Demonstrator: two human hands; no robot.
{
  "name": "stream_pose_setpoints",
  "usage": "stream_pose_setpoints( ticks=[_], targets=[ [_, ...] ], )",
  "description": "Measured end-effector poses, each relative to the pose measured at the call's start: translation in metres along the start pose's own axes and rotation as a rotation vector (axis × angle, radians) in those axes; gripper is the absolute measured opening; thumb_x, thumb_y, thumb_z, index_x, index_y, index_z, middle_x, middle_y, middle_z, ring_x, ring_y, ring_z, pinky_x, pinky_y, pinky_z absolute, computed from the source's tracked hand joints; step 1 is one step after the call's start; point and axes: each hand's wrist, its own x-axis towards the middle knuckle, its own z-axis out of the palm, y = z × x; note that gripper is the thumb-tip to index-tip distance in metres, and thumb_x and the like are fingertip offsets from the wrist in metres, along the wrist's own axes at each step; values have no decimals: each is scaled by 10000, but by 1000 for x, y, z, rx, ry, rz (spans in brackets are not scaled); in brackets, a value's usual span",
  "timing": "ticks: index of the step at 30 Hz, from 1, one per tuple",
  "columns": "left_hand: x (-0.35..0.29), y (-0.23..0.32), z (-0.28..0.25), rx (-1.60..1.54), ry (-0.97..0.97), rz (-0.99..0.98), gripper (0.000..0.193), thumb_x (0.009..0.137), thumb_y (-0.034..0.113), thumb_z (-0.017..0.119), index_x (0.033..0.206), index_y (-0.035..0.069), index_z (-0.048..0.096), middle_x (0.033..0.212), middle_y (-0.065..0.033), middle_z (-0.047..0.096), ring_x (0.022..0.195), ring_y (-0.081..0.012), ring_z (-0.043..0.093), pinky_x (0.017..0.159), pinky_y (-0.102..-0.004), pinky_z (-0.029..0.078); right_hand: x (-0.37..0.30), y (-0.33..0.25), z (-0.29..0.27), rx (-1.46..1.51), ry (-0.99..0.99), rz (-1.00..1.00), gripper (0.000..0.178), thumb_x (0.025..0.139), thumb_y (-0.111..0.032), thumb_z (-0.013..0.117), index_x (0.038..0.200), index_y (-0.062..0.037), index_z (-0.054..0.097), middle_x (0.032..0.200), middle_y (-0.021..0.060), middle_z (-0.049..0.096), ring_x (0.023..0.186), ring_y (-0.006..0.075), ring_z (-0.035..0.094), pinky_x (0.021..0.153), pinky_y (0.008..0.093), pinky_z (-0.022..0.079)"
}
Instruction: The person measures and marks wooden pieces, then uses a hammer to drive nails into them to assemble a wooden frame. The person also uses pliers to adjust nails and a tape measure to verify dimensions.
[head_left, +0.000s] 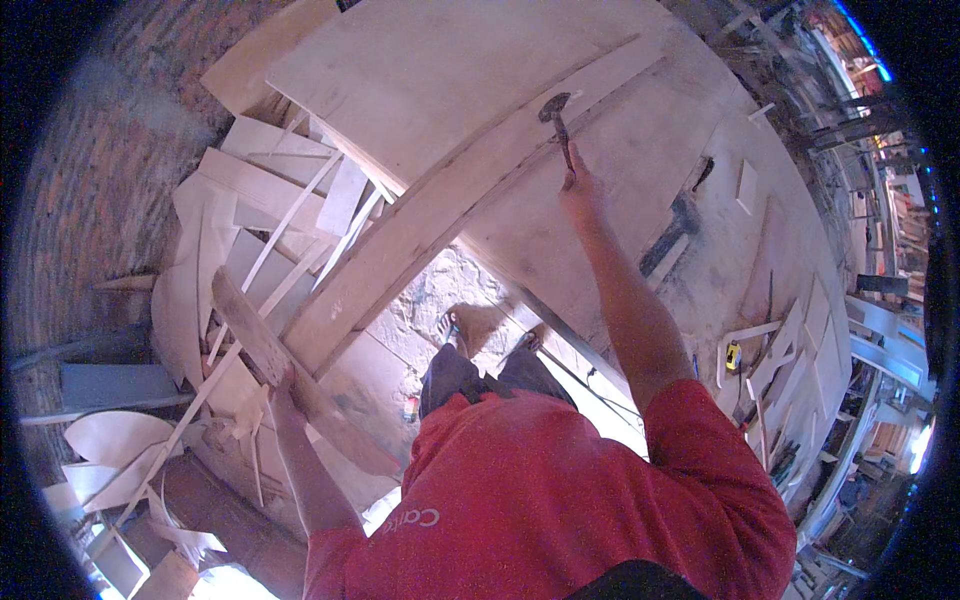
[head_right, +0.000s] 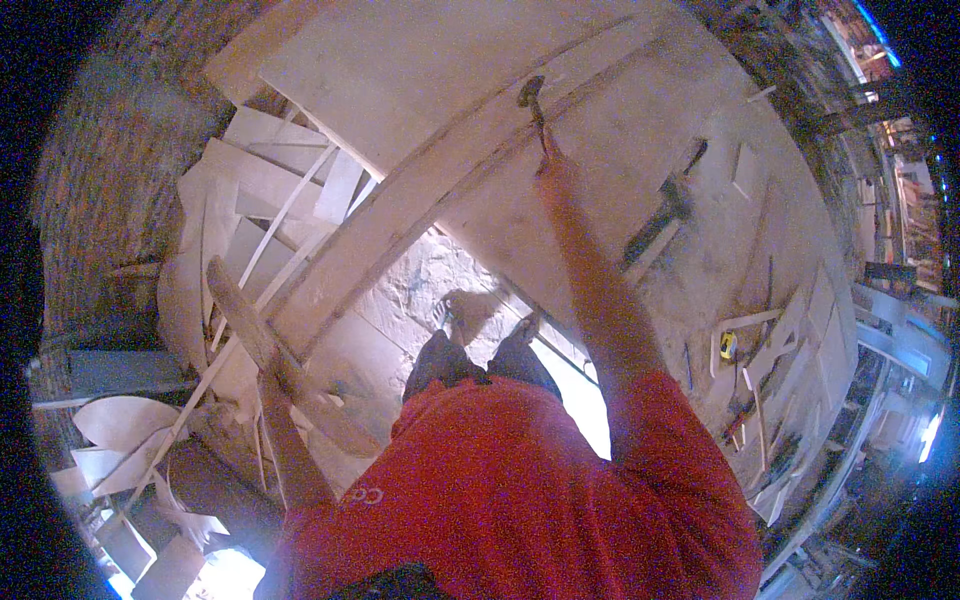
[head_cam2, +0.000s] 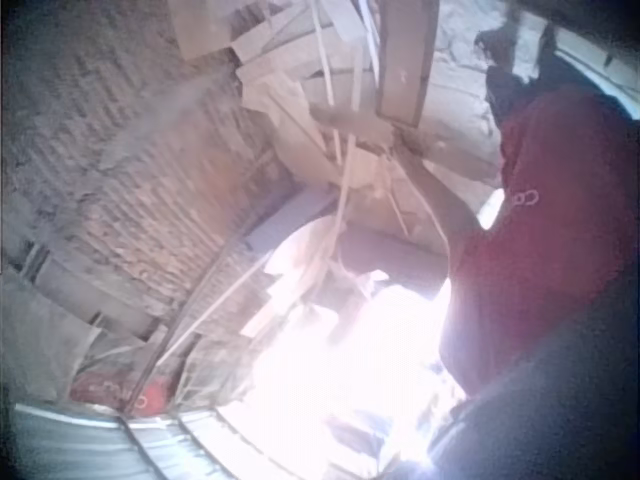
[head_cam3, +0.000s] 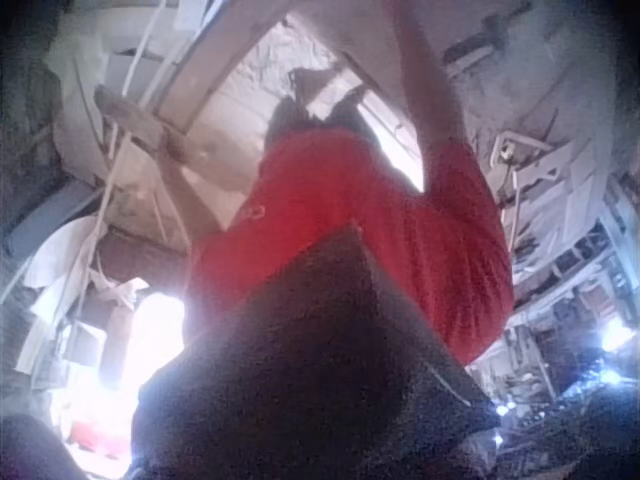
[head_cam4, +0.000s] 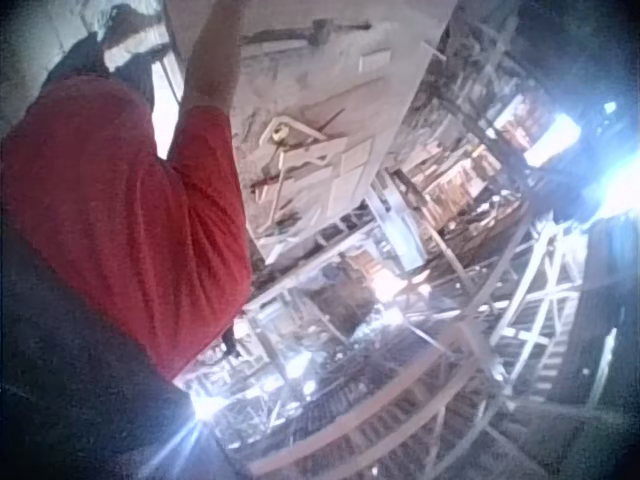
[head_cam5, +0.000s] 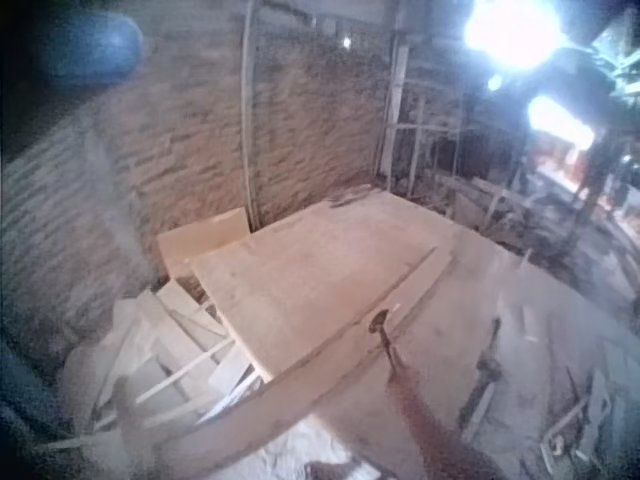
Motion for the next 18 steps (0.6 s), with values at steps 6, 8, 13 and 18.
stream_pose_setpoints(
  ticks=[6,8,13,18],
  targets=[
    [-2,-2,-10,-32,-15,-16,479,865,137,799,1287,42,593,1126,-61,695,982,-218,684,841,-396,582,-5,-37,-24,246,168,-44,621,961,-82,566,1535,-265,417,1034,235,708,867,448,691,749,523,551],
    [-6,0,-6,6,-32,1,485,865,143,801,1286,27,590,1131,-69,694,991,-223,683,849,-397,581,-13,-43,-27,314,249,-44,618,956,-77,564,1529,-262,426,1069,237,705,892,453,691,757,522,554],
    [-9,4,12,10,-15,-8,477,869,186,800,1260,1,600,1110,-85,695,978,-234,686,852,-398,579,1,4,-3,-4,8,-89,588,967,-80,559,1525,-216,433,1142,237,693,967,450,686,800,495,561],
    [-4,-2,-24,47,-41,36,489,873,225,795,1259,-7,605,1108,-83,689,968,-235,679,841,-387,573,-1,-45,-20,247,100,-70,621,959,-79,562,1542,-218,399,1199,226,677,1030,430,674,847,497,558]
  ],
)
